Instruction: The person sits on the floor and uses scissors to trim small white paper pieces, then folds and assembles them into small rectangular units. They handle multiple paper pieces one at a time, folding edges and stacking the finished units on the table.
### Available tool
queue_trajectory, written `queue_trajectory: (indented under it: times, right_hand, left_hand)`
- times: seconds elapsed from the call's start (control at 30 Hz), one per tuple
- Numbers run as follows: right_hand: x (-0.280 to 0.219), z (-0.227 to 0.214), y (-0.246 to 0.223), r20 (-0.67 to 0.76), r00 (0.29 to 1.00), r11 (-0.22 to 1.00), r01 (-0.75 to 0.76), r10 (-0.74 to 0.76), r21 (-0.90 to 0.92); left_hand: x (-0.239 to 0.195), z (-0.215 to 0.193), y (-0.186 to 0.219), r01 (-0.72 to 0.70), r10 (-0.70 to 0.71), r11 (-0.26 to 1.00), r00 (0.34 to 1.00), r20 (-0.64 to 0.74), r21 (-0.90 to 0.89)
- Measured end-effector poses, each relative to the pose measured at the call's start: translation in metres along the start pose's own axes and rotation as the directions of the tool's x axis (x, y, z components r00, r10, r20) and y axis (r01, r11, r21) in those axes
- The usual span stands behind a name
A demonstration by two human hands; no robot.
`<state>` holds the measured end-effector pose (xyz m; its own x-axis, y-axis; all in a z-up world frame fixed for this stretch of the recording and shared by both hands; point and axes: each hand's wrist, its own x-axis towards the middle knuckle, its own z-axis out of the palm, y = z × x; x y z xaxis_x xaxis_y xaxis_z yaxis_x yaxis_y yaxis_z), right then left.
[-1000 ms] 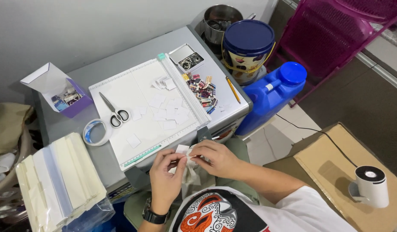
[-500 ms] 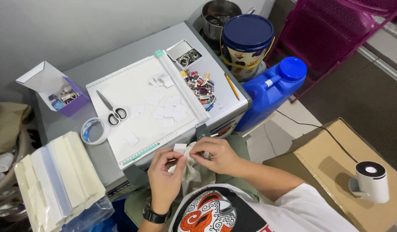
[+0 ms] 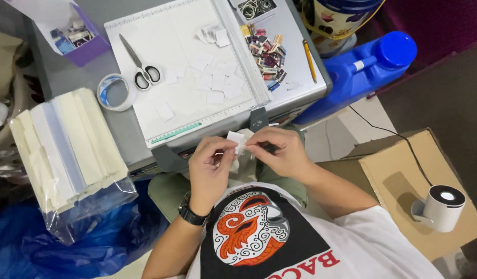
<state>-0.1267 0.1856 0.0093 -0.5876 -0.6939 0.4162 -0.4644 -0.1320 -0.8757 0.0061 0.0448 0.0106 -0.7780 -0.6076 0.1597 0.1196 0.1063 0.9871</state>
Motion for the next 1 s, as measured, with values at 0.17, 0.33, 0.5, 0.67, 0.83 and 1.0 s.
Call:
queue_trajectory:
  times: [0.17, 0.33, 0.5, 0.67, 0.83, 1.0]
  right_hand:
    - [-0.001, 0.003, 0.0, 0.039, 0.994, 0.991, -0.106, 0.103, 0.079]
    - [-0.001, 0.006, -0.002, 0.049, 0.993, 0.991, -0.107, 0.103, 0.081]
    - [-0.001, 0.008, -0.001, 0.035, 0.959, 0.913, 0.278, -0.28, -0.297]
    - [-0.001, 0.011, 0.004, 0.01, 0.918, 0.873, 0.379, -0.395, -0.306]
    - [-0.001, 0.009, 0.003, -0.008, 0.924, 0.887, 0.364, -0.382, -0.284]
    - [0.001, 0.011, -0.007, -0.056, 0.97, 0.956, 0.22, -0.235, -0.196]
  left_hand:
    - [-0.003, 0.002, 0.005, 0.019, -0.019, 0.999, 1.0, 0.016, 0.041]
    - [-0.004, 0.001, -0.004, 0.04, -0.038, 0.995, 0.999, -0.018, 0.09]
    - [-0.004, 0.0, -0.009, 0.063, -0.061, 0.997, 0.997, -0.04, 0.053]
    - [-0.005, 0.001, -0.005, 0.06, -0.059, 0.998, 0.998, -0.028, 0.017]
    - [-0.005, 0.001, -0.007, 0.063, -0.063, 0.998, 0.998, -0.03, 0.001]
    - [-0.011, 0.002, -0.034, 0.088, -0.095, 0.991, 0.993, -0.065, -0.096]
